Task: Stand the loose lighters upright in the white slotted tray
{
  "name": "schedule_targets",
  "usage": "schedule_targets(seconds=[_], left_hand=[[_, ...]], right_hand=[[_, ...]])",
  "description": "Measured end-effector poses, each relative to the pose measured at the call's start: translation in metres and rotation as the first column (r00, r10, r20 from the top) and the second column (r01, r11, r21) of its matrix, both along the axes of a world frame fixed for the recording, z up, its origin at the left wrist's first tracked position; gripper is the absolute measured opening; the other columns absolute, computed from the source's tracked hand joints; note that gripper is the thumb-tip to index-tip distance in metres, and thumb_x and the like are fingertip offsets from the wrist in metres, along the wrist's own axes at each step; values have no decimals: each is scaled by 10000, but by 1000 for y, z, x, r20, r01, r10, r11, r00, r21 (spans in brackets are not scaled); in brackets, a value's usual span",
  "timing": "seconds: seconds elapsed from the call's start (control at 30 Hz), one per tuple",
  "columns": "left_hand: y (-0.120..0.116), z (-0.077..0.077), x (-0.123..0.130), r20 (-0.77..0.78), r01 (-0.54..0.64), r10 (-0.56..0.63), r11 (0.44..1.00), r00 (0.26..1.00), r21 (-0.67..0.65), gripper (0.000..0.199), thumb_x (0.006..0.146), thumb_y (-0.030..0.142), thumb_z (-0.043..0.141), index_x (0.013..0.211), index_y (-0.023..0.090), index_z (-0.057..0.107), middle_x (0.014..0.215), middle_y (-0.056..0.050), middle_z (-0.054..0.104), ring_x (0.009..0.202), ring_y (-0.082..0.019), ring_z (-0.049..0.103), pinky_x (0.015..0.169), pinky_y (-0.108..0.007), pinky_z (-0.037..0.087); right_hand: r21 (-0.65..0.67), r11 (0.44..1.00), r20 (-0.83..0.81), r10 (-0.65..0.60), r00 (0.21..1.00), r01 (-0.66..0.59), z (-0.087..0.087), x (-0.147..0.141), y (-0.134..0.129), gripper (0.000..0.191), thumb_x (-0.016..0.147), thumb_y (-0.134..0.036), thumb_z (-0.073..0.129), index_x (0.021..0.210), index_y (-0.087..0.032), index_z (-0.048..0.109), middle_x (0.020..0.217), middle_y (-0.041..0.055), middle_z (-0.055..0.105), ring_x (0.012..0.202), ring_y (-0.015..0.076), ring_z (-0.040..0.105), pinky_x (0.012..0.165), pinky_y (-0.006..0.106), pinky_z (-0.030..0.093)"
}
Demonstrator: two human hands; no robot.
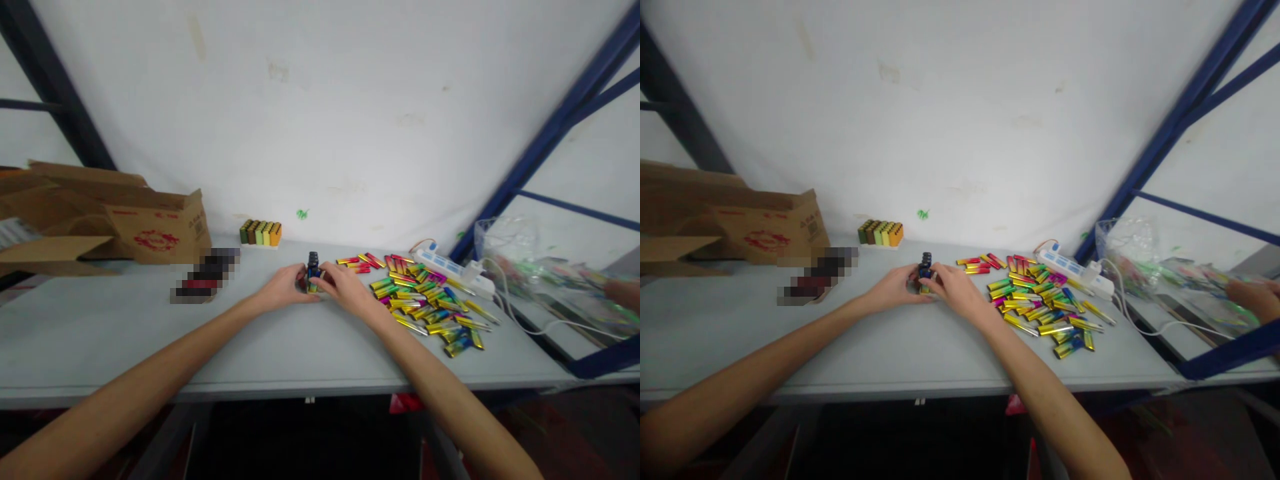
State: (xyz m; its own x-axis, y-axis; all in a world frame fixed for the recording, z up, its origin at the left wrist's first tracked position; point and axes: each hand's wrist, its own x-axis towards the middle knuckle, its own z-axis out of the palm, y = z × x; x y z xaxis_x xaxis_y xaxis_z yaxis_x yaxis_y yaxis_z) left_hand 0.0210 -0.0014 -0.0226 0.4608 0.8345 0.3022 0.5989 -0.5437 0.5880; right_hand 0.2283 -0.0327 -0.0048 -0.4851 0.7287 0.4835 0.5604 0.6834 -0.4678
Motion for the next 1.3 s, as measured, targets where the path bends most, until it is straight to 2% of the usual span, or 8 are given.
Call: schedule_targets(seconds=[0.27, 0.5, 0.6, 0.7, 0.8, 0.9, 1.07, 1.3], left_hand=[[2, 2, -1, -36, 2, -3, 1000, 999, -24, 523, 621, 640, 777, 810, 207, 552, 742, 15, 598, 683, -186, 536, 623, -288, 375], [6, 1, -7, -18, 41, -43, 995, 999, -92, 559, 669, 624, 765, 972, 184, 599, 904, -48, 679, 777, -228, 603, 675, -322, 456], [7, 0, -8, 8, 42, -41, 992, 999, -118, 560, 662, 629, 773, 977, 199, 603, 913, -54, 692, 779, -239, 618, 665, -333, 477], [6, 2, -8, 5, 28, -27, 995, 1000, -101, 544, 652, 626, 785, 944, 204, 605, 886, -54, 690, 754, -238, 618, 657, -338, 480], [5, 3, -6, 0, 3, -3, 996, 1000, -84, 541, 634, 618, 798, 929, 202, 614, 856, -48, 684, 726, -232, 606, 639, -336, 465], [5, 3, -7, -7, 3, -3, 997, 1000, -83, 558, 639, 629, 791, 949, 199, 617, 849, -42, 681, 720, -228, 602, 629, -330, 453], [7, 0, -8, -28, 2, -4, 997, 1000, -73, 571, 646, 642, 780, 961, 198, 608, 842, -32, 675, 723, -226, 598, 620, -323, 438], [5, 2, -7, -16, -20, 19, 998, 1000, -67, 552, 617, 630, 798, 907, 198, 612, 805, -17, 657, 699, -221, 581, 622, -320, 417]], right_hand=[[-28, 999, 55, -32, 998, 34, 11, 16, -2, 379, 977, -539, 562, 862, -190, 657, 760, 27, 637, 689, 154, 533, 664, 268, 348], [98, 943, 10, -322, 947, 319, 36, 64, 9, 346, 1019, -453, 492, 896, -194, 685, 747, 30, 684, 674, 156, 575, 670, 264, 366], [106, 855, -37, -506, 862, 507, 55, 115, 0, 305, 1005, -420, 508, 957, -186, 698, 718, 24, 699, 651, 163, 608, 664, 263, 396], [100, 729, 115, -684, 720, 677, 60, 185, -19, 248, 957, -359, 572, 1014, -166, 717, 803, 66, 746, 725, 190, 658, 709, 280, 439], [73, 569, 338, -787, 516, 819, 44, 251, -38, 240, 906, -324, 627, 995, -141, 752, 913, 127, 772, 802, 225, 691, 740, 304, 471], [45, 476, 521, -761, 386, 878, 19, 293, -46, 239, 895, -313, 650, 965, -123, 778, 961, 149, 780, 860, 253, 714, 755, 315, 486], [25, 489, 593, -709, 381, 872, -7, 311, -40, 247, 891, -323, 677, 994, -134, 798, 994, 144, 787, 930, 260, 730, 757, 289, 485], [-56, 535, 605, -653, 455, 843, 3, 302, -30, 206, 871, -304, 668, 906, -137, 784, 882, 120, 771, 814, 236, 706, 713, 289, 470]])
